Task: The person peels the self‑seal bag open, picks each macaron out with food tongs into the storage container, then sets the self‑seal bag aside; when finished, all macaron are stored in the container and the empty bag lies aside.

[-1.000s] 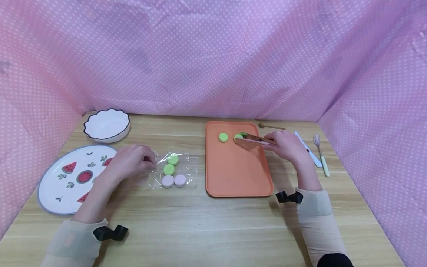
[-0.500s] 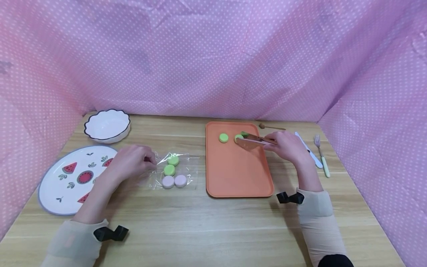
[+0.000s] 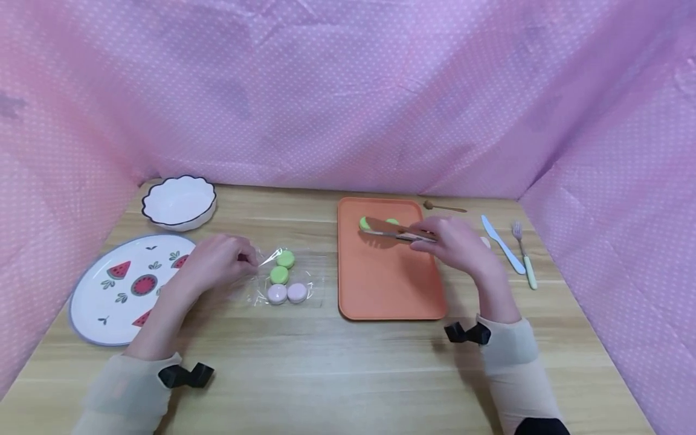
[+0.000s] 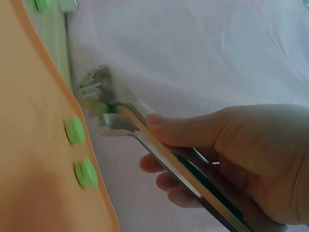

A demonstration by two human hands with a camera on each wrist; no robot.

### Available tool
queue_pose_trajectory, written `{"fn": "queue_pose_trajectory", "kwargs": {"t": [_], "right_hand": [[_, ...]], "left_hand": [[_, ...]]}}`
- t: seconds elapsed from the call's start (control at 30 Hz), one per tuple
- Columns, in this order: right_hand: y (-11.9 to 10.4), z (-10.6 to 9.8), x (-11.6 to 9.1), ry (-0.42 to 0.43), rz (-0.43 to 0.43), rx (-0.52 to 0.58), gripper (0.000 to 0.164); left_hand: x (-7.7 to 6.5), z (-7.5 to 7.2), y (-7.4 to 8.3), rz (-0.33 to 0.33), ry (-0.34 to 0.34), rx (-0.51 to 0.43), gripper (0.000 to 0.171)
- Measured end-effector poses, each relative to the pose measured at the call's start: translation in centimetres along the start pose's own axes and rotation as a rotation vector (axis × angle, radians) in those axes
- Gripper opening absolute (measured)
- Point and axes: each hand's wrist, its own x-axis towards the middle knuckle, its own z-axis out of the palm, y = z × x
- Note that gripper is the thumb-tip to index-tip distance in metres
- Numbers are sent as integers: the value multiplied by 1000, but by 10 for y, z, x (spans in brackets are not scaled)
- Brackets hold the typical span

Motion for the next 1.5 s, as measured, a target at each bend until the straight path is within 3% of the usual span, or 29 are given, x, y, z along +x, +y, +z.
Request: {"fn": "queue_pose_trajectory", "kwargs": {"t": [0.2,0.5,1.27,1.5], "right_hand": [[-39,12,7,-123,-92,51,28],[-72,35,20,-159,-193,23,19],[-96,44,23,-249,-274,6,20],[-99,48,23,-240,-309,8,8]], "left_hand": [[3,-2,1,-27,-25,-24,11],[4,-1,1,0,-15,-16,11],[3,-4,2,-3,-26,-7,12],[2,-4,2,-6,-31,-6,12]]}}
